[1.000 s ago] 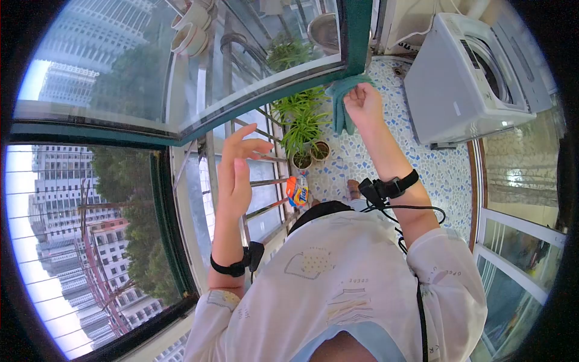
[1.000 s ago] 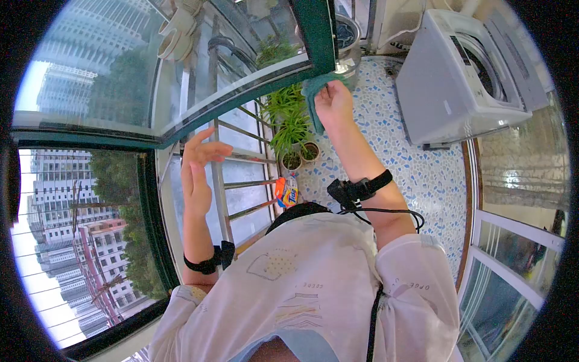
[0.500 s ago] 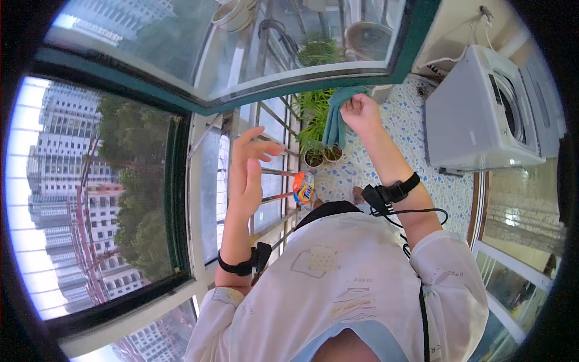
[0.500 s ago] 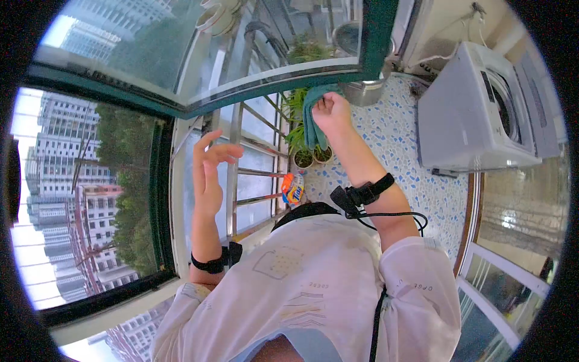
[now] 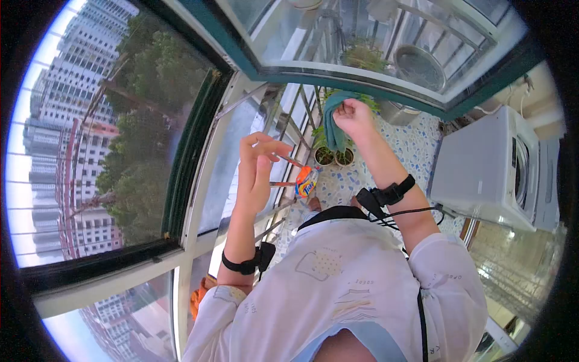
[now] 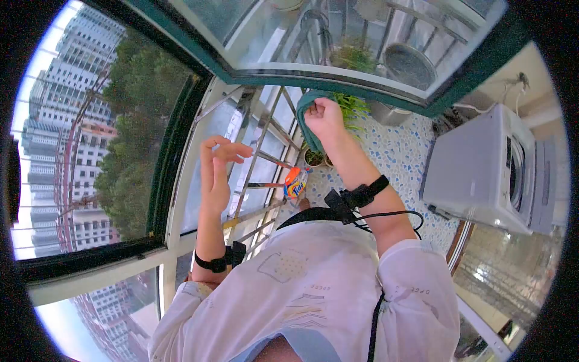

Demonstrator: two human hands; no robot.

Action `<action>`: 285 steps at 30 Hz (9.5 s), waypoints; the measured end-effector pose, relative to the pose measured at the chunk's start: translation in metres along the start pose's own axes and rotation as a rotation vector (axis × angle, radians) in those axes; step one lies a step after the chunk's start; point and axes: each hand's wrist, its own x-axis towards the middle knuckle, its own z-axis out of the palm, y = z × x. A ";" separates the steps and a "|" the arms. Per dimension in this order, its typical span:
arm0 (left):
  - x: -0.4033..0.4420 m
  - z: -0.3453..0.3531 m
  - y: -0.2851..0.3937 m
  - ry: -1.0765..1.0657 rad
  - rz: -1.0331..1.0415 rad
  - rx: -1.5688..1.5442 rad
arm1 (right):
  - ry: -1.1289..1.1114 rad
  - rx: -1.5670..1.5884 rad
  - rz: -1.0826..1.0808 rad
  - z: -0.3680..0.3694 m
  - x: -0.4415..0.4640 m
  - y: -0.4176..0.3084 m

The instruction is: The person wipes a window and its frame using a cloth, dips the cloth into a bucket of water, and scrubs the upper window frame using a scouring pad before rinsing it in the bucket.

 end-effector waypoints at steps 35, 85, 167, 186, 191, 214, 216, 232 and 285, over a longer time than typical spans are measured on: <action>-0.095 -0.043 -0.031 0.316 -0.174 -0.070 | -0.293 -0.511 0.212 0.080 0.021 0.166; -0.042 0.094 0.015 0.510 0.400 -0.032 | -1.444 -1.675 -1.039 0.016 -0.178 -0.038; 0.279 -0.137 0.156 0.794 0.562 0.294 | -1.237 -1.991 -2.226 0.259 -0.223 0.101; 0.367 -0.213 0.377 0.327 0.629 -0.097 | -0.936 -1.624 -3.099 0.432 -0.358 0.090; 0.385 -0.224 0.418 0.315 0.729 -0.188 | -0.869 -1.650 -3.083 0.460 -0.394 0.082; 0.467 -0.264 0.590 0.835 0.916 0.428 | -0.641 -0.829 -3.760 0.587 -0.495 0.060; 0.469 -0.266 0.591 1.043 0.970 0.699 | -0.629 -1.137 -3.656 0.580 -0.500 0.059; 0.457 -0.227 0.616 0.954 1.147 1.134 | -0.627 -1.415 -3.558 0.538 -0.528 -0.004; 0.421 -0.157 0.614 0.885 0.843 1.089 | -0.316 -0.639 -3.777 0.487 -0.495 -0.046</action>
